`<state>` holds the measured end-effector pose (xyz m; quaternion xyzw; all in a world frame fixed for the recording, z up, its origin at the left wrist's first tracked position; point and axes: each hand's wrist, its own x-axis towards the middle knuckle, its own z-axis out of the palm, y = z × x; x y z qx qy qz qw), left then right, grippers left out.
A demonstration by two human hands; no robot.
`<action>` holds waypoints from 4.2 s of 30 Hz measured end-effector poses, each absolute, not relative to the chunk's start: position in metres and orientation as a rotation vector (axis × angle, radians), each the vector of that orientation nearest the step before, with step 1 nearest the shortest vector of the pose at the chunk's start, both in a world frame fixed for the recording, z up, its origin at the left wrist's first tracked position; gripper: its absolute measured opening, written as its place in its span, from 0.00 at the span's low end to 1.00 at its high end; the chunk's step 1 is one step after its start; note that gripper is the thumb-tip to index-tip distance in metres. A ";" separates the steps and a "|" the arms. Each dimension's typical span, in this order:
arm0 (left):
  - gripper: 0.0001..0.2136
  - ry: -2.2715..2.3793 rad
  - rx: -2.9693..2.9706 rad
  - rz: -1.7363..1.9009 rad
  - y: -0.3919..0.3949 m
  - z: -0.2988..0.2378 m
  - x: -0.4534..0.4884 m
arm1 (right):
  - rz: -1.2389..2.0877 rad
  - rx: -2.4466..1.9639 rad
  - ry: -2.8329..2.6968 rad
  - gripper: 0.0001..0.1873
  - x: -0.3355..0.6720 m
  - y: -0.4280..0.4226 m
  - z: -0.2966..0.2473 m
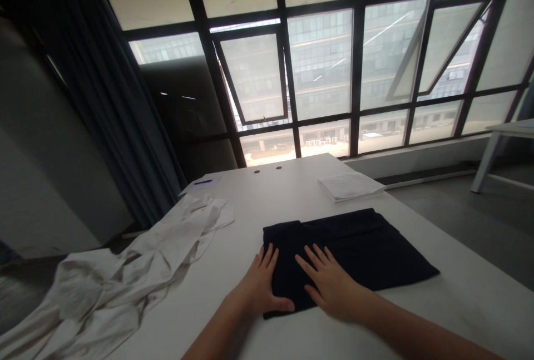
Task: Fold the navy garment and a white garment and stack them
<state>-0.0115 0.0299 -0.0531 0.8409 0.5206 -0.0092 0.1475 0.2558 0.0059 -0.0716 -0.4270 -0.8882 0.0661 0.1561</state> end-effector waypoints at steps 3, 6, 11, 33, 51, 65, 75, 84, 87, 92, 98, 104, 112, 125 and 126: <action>0.71 1.506 2.412 -0.085 0.031 -0.054 -0.009 | 0.172 -1.084 -2.546 0.37 0.246 0.001 -0.054; 0.69 1.518 2.441 -0.076 0.030 -0.055 -0.005 | 0.170 -0.949 -2.518 0.30 0.232 0.000 -0.047; 0.68 1.482 2.421 -0.095 0.032 -0.057 -0.010 | 0.275 -0.974 -2.616 0.35 0.226 0.002 -0.062; 0.10 1.957 2.264 0.690 0.151 -0.068 -0.006 | 0.502 -0.759 -2.768 0.34 0.237 -0.002 -0.035; 0.26 1.668 2.589 0.404 0.090 -0.079 0.024 | 0.447 -0.771 -2.754 0.38 0.235 -0.012 -0.041; 0.30 1.638 2.694 0.253 0.081 -0.086 0.006 | 0.505 -0.870 -2.628 0.42 0.265 -0.001 -0.029; 0.29 1.458 2.803 0.347 0.034 -0.034 0.025 | 0.579 -1.097 -2.645 0.42 0.283 0.028 -0.054; 0.47 1.219 2.635 0.051 -0.017 -0.036 0.052 | 0.588 -1.216 -2.394 0.24 0.278 0.057 -0.037; 0.48 1.220 2.621 0.040 -0.014 -0.034 0.052 | 0.432 -1.178 -2.423 0.29 0.260 0.070 -0.042; 0.44 1.220 2.642 0.052 -0.015 -0.033 0.052 | 0.497 -1.183 -2.526 0.31 0.227 0.107 -0.056; 0.43 1.266 2.617 0.083 -0.017 -0.034 0.052 | 0.475 -1.228 -2.461 0.29 0.230 0.122 -0.065; 0.39 1.241 2.604 0.073 -0.016 -0.032 0.052 | 0.109 -1.606 -2.270 0.31 0.315 0.111 -0.078; 0.39 1.309 2.575 0.086 -0.015 -0.037 0.059 | -0.202 -2.385 -1.730 0.26 0.449 0.106 -0.084; 0.31 1.373 2.604 0.180 -0.018 -0.048 0.074 | -0.097 -2.440 -1.669 0.33 0.442 0.088 -0.089; 0.32 1.375 2.600 0.175 -0.018 -0.049 0.074 | -0.119 -2.435 -1.674 0.32 0.442 0.088 -0.089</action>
